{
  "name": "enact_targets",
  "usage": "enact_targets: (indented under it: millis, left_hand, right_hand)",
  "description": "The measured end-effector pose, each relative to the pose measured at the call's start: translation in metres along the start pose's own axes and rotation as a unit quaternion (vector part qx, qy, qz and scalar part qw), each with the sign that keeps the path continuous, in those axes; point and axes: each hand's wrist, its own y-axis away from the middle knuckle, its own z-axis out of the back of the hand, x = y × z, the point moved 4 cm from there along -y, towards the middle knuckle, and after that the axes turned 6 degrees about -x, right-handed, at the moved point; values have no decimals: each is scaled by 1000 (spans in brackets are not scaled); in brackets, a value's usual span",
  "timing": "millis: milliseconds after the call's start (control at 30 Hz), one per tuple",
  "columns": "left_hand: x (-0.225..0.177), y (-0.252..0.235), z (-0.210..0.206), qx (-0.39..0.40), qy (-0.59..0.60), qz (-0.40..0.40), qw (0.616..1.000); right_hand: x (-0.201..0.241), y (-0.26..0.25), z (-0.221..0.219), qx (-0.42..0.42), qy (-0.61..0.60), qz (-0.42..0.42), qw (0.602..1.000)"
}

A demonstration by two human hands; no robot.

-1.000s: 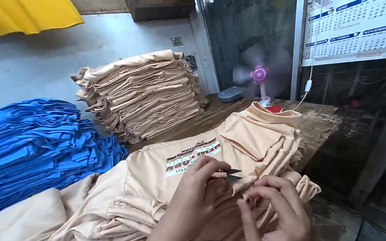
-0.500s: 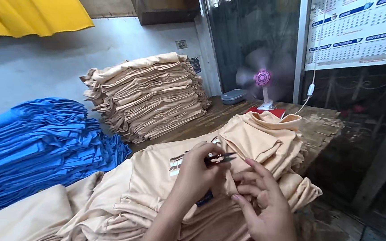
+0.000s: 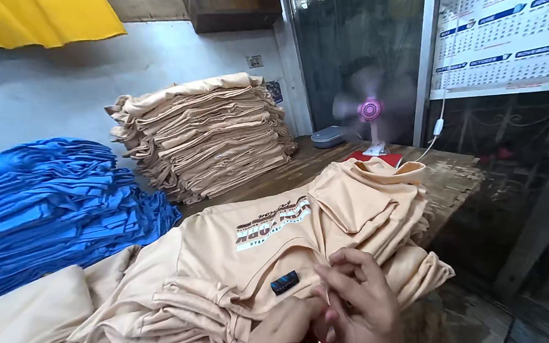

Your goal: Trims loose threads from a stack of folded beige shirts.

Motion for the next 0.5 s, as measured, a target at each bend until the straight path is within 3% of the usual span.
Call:
enact_targets:
  millis: [133,200,400,500]
  left_hand:
    - [14,-4,11,24,59,26,998]
    - [27,-11,20,13,44,27,999]
    - [43,-26,0,-58,-36,-137,988]
    - [41,-31,-10,-79,-47,-161,983]
  right_hand:
    - [9,14,17,-61,147,101,982]
    - [14,16,27,-79,164,120,976]
    - [16,16,31,-86,107,88,987]
    - [17,14,30,-67,93,70,991]
